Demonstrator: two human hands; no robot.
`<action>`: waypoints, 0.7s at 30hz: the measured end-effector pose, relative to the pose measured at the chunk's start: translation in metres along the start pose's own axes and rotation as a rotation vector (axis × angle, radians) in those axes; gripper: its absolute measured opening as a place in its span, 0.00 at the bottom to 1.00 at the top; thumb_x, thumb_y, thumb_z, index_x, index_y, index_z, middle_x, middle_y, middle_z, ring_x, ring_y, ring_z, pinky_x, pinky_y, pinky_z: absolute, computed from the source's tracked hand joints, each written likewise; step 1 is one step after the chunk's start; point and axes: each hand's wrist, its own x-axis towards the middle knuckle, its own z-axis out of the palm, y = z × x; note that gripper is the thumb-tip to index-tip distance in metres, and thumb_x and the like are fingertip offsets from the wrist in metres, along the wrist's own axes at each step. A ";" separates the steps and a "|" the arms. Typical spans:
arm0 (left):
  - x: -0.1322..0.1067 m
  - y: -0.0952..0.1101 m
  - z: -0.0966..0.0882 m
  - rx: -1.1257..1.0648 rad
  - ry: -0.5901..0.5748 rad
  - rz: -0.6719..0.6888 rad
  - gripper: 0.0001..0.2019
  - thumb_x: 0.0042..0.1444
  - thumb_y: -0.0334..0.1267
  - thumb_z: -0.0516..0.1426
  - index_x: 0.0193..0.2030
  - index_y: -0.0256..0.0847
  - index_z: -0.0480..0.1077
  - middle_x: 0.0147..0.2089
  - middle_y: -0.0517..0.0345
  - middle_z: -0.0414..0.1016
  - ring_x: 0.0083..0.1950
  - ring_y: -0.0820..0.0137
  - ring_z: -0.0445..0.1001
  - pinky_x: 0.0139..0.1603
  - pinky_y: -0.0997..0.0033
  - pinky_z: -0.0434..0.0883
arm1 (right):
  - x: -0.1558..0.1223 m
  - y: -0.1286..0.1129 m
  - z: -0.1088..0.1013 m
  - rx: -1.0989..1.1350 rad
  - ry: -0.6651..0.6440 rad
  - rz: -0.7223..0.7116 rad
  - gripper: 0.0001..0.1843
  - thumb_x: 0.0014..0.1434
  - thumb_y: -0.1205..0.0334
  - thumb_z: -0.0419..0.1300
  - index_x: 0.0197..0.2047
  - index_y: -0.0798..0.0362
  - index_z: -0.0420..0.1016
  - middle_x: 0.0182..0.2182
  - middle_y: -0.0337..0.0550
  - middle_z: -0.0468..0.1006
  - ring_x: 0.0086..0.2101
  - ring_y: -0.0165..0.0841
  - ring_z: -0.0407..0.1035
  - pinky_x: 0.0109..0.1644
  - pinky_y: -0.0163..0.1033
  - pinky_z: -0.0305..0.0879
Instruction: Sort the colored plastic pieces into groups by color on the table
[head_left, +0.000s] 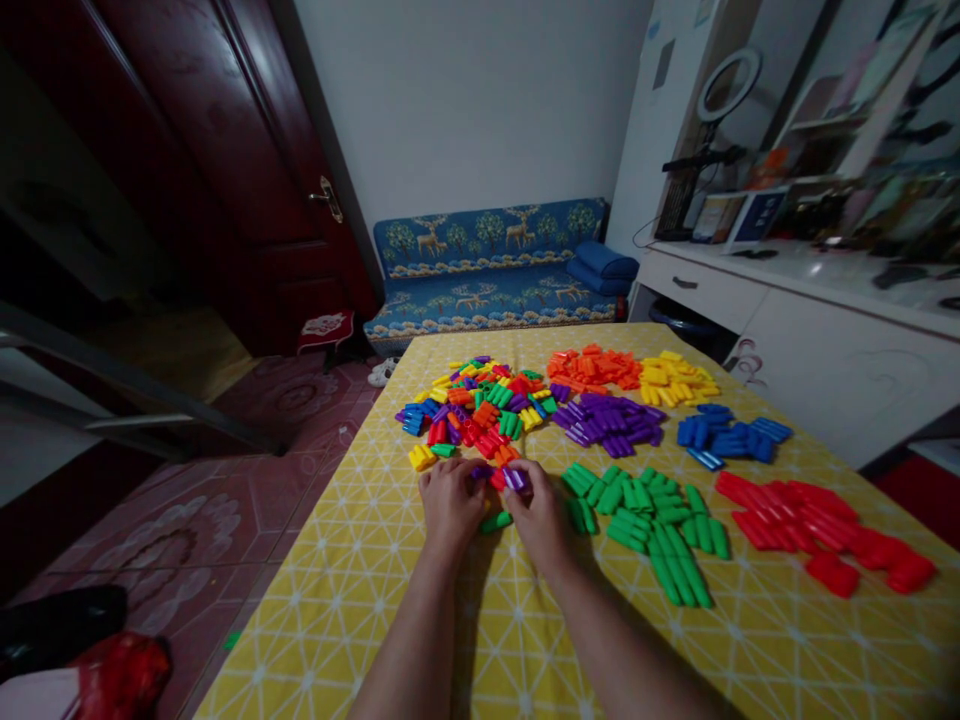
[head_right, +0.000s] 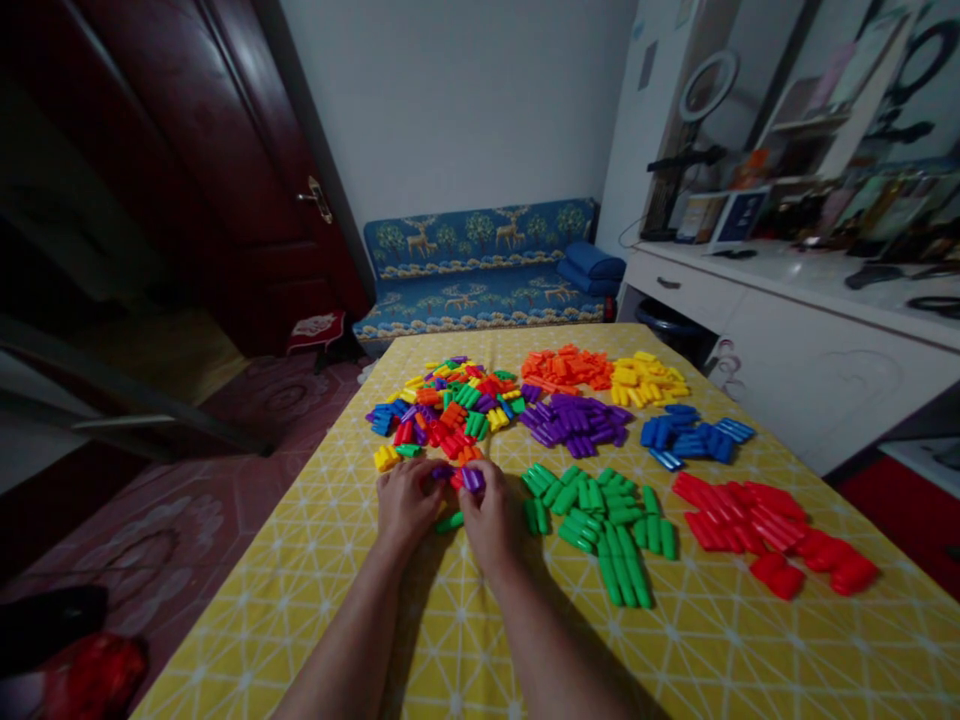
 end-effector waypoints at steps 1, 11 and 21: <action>0.000 0.000 -0.001 0.005 -0.009 0.009 0.15 0.55 0.39 0.58 0.49 0.52 0.78 0.47 0.56 0.80 0.52 0.60 0.73 0.50 0.59 0.59 | 0.000 0.002 0.001 0.025 0.011 0.011 0.15 0.55 0.65 0.57 0.48 0.51 0.72 0.41 0.46 0.81 0.39 0.36 0.76 0.42 0.38 0.73; 0.001 0.000 -0.004 0.049 -0.014 0.015 0.13 0.49 0.42 0.62 0.42 0.46 0.78 0.43 0.55 0.80 0.48 0.58 0.74 0.49 0.59 0.63 | 0.001 0.009 0.003 0.050 -0.025 0.003 0.22 0.58 0.65 0.53 0.55 0.54 0.70 0.48 0.51 0.79 0.47 0.38 0.75 0.51 0.45 0.72; 0.000 -0.002 0.001 -0.560 0.091 -0.014 0.15 0.49 0.37 0.61 0.46 0.39 0.76 0.40 0.54 0.82 0.38 0.65 0.79 0.41 0.68 0.74 | 0.005 0.002 -0.003 0.164 -0.003 -0.021 0.10 0.55 0.59 0.59 0.41 0.52 0.73 0.49 0.50 0.77 0.45 0.38 0.74 0.46 0.42 0.72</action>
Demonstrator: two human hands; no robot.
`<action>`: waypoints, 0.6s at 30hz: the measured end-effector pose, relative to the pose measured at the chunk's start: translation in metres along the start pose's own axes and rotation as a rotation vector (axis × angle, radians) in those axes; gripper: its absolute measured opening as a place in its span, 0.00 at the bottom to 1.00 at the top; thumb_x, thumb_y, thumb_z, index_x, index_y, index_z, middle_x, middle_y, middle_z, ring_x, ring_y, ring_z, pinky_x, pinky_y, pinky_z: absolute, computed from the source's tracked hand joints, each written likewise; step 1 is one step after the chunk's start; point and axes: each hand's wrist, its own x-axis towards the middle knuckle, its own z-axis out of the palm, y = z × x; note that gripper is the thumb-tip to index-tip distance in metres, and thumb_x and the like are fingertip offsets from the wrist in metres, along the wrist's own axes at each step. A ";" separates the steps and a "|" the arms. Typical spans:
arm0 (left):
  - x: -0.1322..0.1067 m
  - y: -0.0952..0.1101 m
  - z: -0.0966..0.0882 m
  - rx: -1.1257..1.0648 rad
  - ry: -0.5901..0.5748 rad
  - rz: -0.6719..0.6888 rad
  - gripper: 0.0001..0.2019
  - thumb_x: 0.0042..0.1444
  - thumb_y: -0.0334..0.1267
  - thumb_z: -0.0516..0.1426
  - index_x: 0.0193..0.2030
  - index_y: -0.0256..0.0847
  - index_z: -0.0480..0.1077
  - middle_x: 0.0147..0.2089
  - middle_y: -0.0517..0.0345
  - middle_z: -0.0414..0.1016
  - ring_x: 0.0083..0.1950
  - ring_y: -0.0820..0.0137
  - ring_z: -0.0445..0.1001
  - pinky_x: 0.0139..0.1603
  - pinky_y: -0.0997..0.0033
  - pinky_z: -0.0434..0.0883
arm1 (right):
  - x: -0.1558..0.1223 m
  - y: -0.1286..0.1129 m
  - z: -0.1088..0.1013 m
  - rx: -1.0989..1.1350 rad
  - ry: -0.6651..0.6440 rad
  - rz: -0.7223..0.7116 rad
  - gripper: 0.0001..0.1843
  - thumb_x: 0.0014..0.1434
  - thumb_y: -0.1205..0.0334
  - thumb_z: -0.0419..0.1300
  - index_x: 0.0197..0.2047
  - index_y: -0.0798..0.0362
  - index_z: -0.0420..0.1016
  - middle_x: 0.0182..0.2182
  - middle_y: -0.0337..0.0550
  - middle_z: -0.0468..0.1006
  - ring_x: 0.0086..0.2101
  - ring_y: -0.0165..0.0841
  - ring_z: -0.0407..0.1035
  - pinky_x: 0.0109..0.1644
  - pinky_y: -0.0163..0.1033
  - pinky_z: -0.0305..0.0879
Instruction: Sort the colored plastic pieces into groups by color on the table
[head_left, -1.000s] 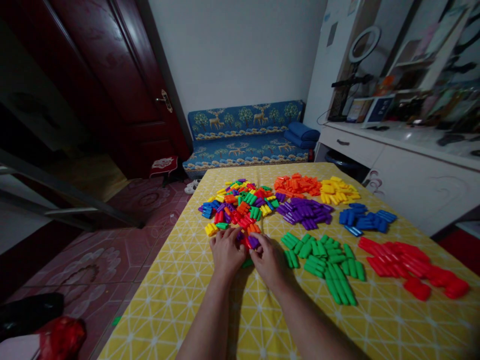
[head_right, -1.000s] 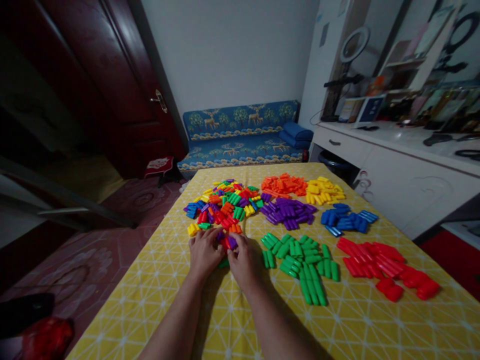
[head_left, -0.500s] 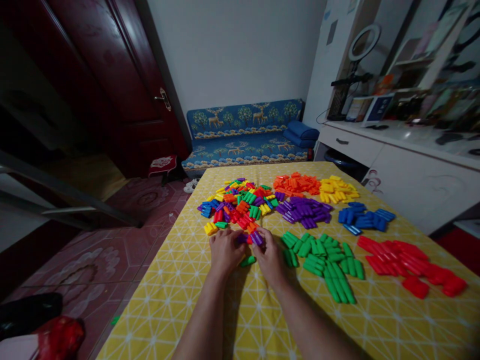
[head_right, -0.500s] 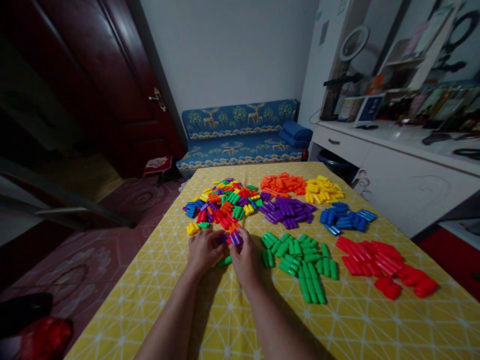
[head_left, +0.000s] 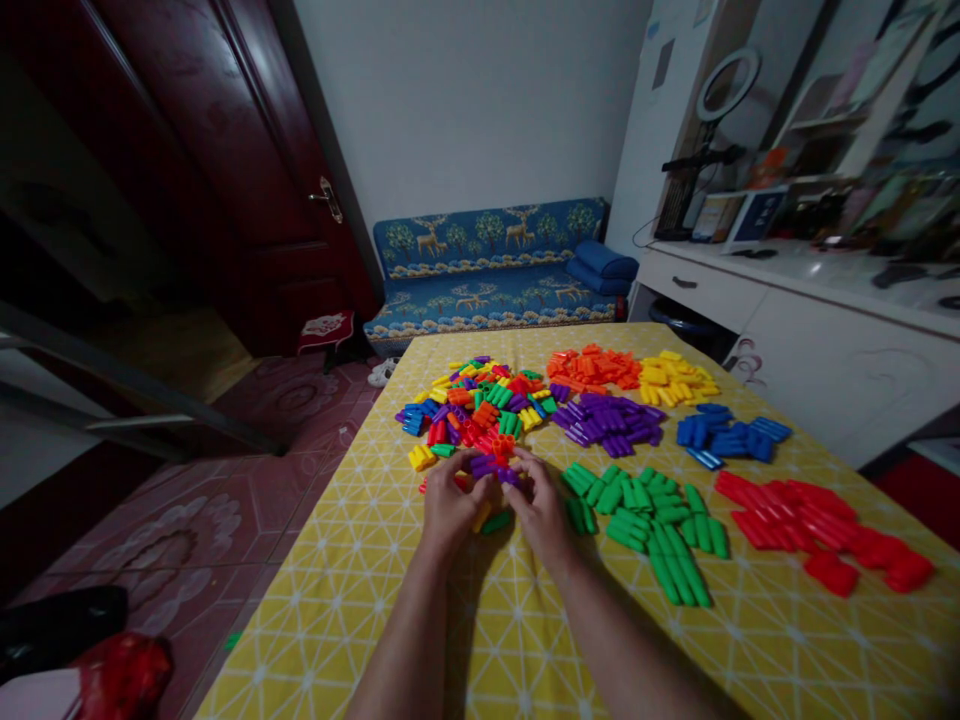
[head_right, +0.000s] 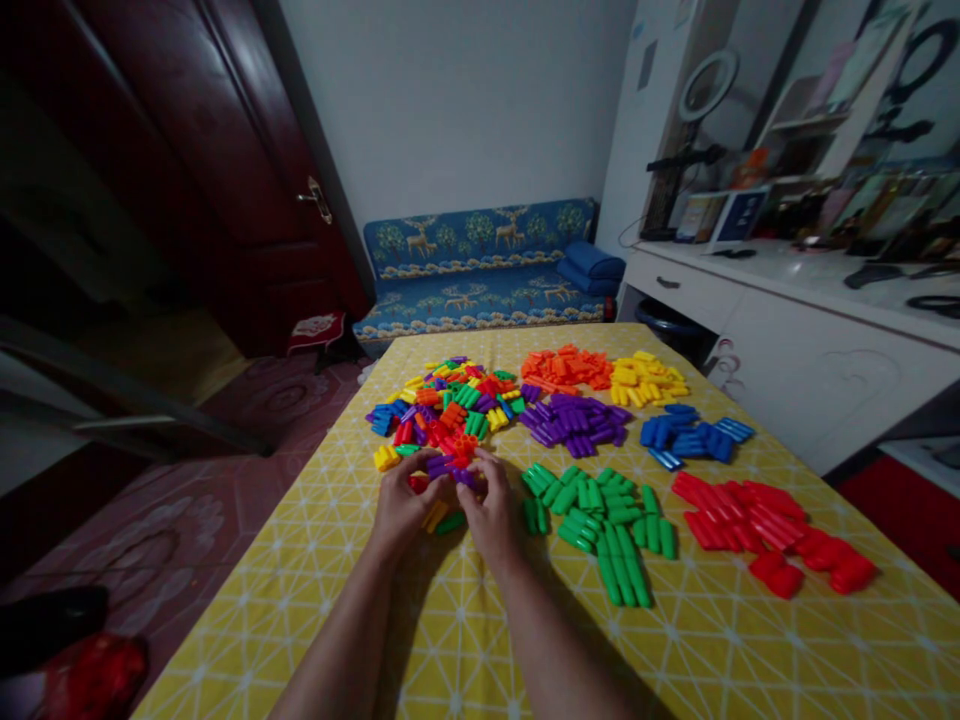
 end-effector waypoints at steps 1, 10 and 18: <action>-0.001 0.002 0.001 -0.076 -0.035 -0.026 0.16 0.50 0.37 0.61 0.47 0.38 0.76 0.40 0.54 0.82 0.37 0.66 0.79 0.39 0.69 0.74 | 0.000 0.000 0.000 0.013 -0.045 0.020 0.10 0.55 0.58 0.59 0.40 0.51 0.73 0.46 0.48 0.79 0.42 0.37 0.74 0.44 0.41 0.72; -0.004 0.012 -0.002 -0.218 0.048 -0.025 0.20 0.53 0.41 0.61 0.51 0.36 0.75 0.42 0.51 0.82 0.43 0.63 0.80 0.46 0.66 0.75 | 0.001 -0.007 -0.002 0.252 -0.056 0.130 0.16 0.58 0.51 0.60 0.44 0.53 0.72 0.37 0.44 0.80 0.36 0.36 0.75 0.39 0.38 0.73; -0.016 0.018 0.006 0.055 -0.248 0.255 0.24 0.59 0.40 0.57 0.63 0.43 0.69 0.55 0.49 0.78 0.55 0.59 0.74 0.59 0.58 0.67 | 0.000 -0.016 -0.008 0.292 -0.028 0.094 0.17 0.58 0.51 0.61 0.47 0.51 0.77 0.46 0.47 0.81 0.47 0.39 0.75 0.51 0.43 0.73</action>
